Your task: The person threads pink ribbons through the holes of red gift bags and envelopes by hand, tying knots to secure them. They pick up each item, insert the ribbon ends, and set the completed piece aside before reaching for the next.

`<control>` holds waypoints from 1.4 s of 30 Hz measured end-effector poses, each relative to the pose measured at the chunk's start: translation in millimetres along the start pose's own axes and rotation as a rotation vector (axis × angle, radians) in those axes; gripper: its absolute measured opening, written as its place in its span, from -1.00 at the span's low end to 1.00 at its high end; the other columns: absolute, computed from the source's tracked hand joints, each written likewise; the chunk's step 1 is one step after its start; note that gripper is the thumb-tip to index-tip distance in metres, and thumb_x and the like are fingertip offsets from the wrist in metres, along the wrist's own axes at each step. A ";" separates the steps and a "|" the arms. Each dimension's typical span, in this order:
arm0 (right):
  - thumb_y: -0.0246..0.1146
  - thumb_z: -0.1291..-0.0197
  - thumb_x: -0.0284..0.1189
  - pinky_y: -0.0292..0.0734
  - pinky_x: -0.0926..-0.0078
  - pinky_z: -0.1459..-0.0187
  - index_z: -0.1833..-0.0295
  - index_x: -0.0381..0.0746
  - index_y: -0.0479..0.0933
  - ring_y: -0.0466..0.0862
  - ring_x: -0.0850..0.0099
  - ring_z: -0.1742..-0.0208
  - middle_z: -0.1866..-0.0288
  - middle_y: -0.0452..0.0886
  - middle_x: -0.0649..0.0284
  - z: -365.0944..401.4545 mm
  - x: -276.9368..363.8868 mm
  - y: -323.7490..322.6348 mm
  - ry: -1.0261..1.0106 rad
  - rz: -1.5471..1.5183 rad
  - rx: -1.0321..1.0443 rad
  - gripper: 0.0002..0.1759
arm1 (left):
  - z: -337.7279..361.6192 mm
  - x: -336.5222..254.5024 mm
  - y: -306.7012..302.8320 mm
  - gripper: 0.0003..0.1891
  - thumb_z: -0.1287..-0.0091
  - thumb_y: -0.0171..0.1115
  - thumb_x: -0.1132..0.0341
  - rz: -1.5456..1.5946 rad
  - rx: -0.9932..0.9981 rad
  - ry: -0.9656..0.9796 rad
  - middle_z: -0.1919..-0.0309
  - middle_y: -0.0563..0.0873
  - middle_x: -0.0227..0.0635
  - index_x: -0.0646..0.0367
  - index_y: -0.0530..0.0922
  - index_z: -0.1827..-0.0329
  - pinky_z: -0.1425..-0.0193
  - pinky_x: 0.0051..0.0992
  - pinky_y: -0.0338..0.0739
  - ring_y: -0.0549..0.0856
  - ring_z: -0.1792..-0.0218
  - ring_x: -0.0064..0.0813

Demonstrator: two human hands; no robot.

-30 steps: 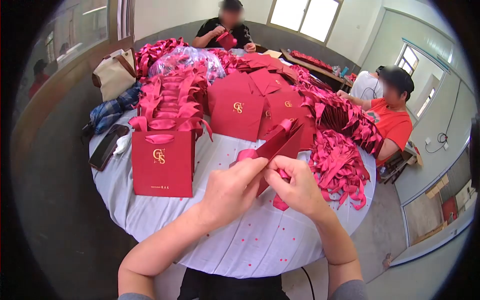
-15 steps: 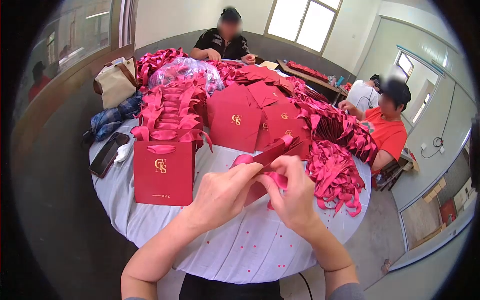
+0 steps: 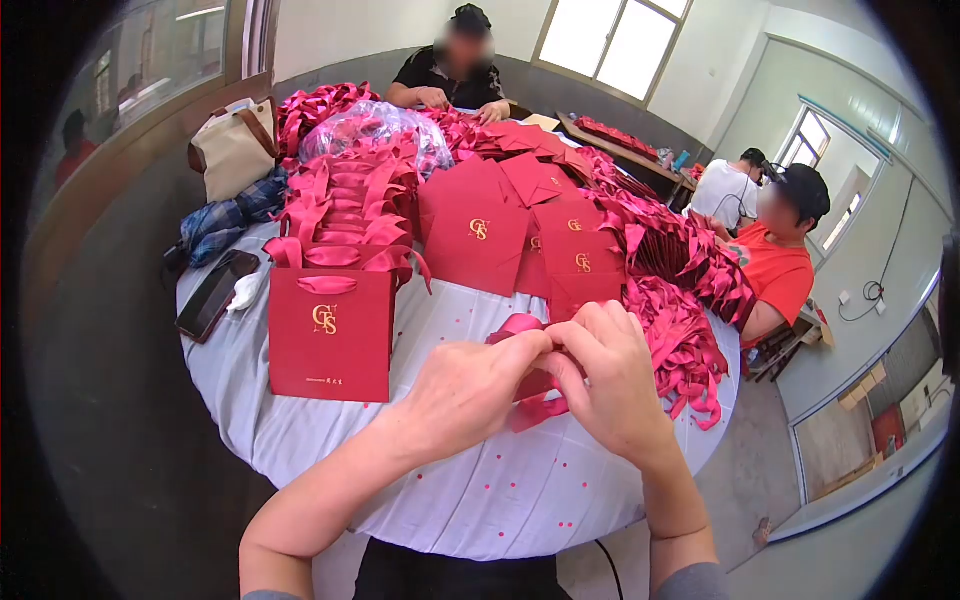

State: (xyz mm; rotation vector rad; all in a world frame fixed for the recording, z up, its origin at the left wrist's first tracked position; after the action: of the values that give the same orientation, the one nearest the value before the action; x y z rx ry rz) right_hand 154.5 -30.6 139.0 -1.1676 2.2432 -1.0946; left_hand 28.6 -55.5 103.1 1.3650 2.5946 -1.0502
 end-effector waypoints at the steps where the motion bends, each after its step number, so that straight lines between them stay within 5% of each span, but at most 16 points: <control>1: 0.33 0.02 -0.45 0.29 0.32 0.18 0.25 -0.21 0.52 0.43 0.25 0.25 0.35 0.46 0.23 -1.1 0.1 0.1 0.013 0.005 0.065 -0.80 | 0.3 -1.0 0.6 -0.73 -0.19 0.24 0.48 -0.003 0.005 0.008 0.46 0.65 -0.20 0.17 0.46 0.05 0.45 -0.33 0.50 0.66 0.51 -0.21; 10: 0.28 -0.11 -0.36 0.32 0.32 0.16 0.34 -0.19 0.63 0.46 0.27 0.26 0.40 0.55 0.24 -20.6 -16.1 -9.5 0.019 -0.037 0.325 -0.87 | 2.3 2.3 2.8 -0.78 -0.21 0.23 0.45 0.034 -0.009 -0.041 0.45 0.65 -0.19 0.16 0.47 0.09 0.45 -0.32 0.51 0.67 0.50 -0.21; 14: 0.17 -0.21 -0.43 0.38 0.37 0.17 0.20 -0.27 0.62 0.49 0.27 0.29 0.37 0.58 0.19 -31.4 -23.2 -4.4 -0.143 -0.338 0.536 -0.83 | 2.8 2.6 5.5 -0.80 -0.22 0.22 0.47 0.058 -0.045 0.014 0.46 0.65 -0.20 0.18 0.47 0.10 0.46 -0.30 0.50 0.66 0.50 -0.21; 18: 0.09 -0.29 -0.47 0.44 0.52 0.38 0.20 -0.40 0.57 0.52 0.53 0.44 0.45 0.54 0.26 -35.3 -31.4 0.8 0.169 -0.631 0.707 -0.79 | 1.6 -0.1 5.2 -0.79 -0.23 0.21 0.48 0.033 -0.027 -0.005 0.47 0.65 -0.20 0.19 0.47 0.09 0.46 -0.31 0.50 0.66 0.49 -0.20; 20: 0.13 -0.33 -0.47 0.54 0.60 0.17 0.15 -0.38 0.56 0.59 0.60 0.26 0.31 0.62 0.31 -31.5 -37.5 6.8 0.456 -0.653 0.835 -0.81 | 1.2 -1.1 7.7 -0.74 -0.18 0.22 0.49 0.020 -0.017 0.018 0.45 0.64 -0.20 0.18 0.47 0.07 0.46 -0.31 0.50 0.66 0.49 -0.19; 25: 0.16 -0.30 -0.48 0.57 0.60 0.17 0.18 -0.40 0.56 0.61 0.62 0.28 0.35 0.63 0.33 -28.9 -38.7 7.8 0.372 -0.574 0.882 -0.82 | 0.3 -6.8 9.0 -0.68 -0.08 0.23 0.51 -0.014 0.044 0.039 0.43 0.63 -0.21 0.18 0.47 0.07 0.48 -0.32 0.49 0.65 0.51 -0.20; 27: 0.18 -0.22 -0.48 0.44 0.55 0.37 0.26 -0.41 0.57 0.45 0.62 0.46 0.54 0.53 0.32 -25.0 -42.9 10.9 0.385 -0.647 0.830 -0.82 | 0.8 -6.7 12.8 -0.66 -0.05 0.23 0.52 -0.025 0.058 0.042 0.43 0.63 -0.21 0.18 0.47 0.07 0.49 -0.32 0.49 0.64 0.51 -0.21; 37: 0.20 -0.19 -0.50 0.45 0.55 0.33 0.27 -0.40 0.59 0.50 0.61 0.43 0.50 0.57 0.32 -20.8 -45.1 11.5 0.357 -0.711 0.858 -0.84 | -0.7 -11.2 16.9 -0.71 -0.14 0.22 0.45 -0.011 0.023 0.054 0.46 0.62 -0.24 0.17 0.43 0.06 0.54 -0.34 0.47 0.65 0.55 -0.25; 42: 0.23 -0.17 -0.48 0.46 0.60 0.40 0.29 -0.37 0.61 0.52 0.64 0.47 0.50 0.60 0.32 -12.7 -50.2 12.3 0.549 -0.763 0.634 -0.85 | -4.1 -13.0 9.9 -0.73 -0.20 0.26 0.41 0.036 0.026 0.010 0.43 0.68 -0.22 0.16 0.48 0.04 0.51 -0.34 0.50 0.67 0.52 -0.26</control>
State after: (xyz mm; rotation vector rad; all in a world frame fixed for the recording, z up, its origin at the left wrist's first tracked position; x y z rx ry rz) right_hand 169.3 20.5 136.3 -1.5716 1.4938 -2.4421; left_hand 45.0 -58.6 105.0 1.4211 2.5620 -1.0792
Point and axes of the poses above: each hand's wrist, its own z-axis away from the middle knuckle, its own y-axis out of the palm, x = y × z, the point moved 5 cm from there along -z, towards the middle knuckle
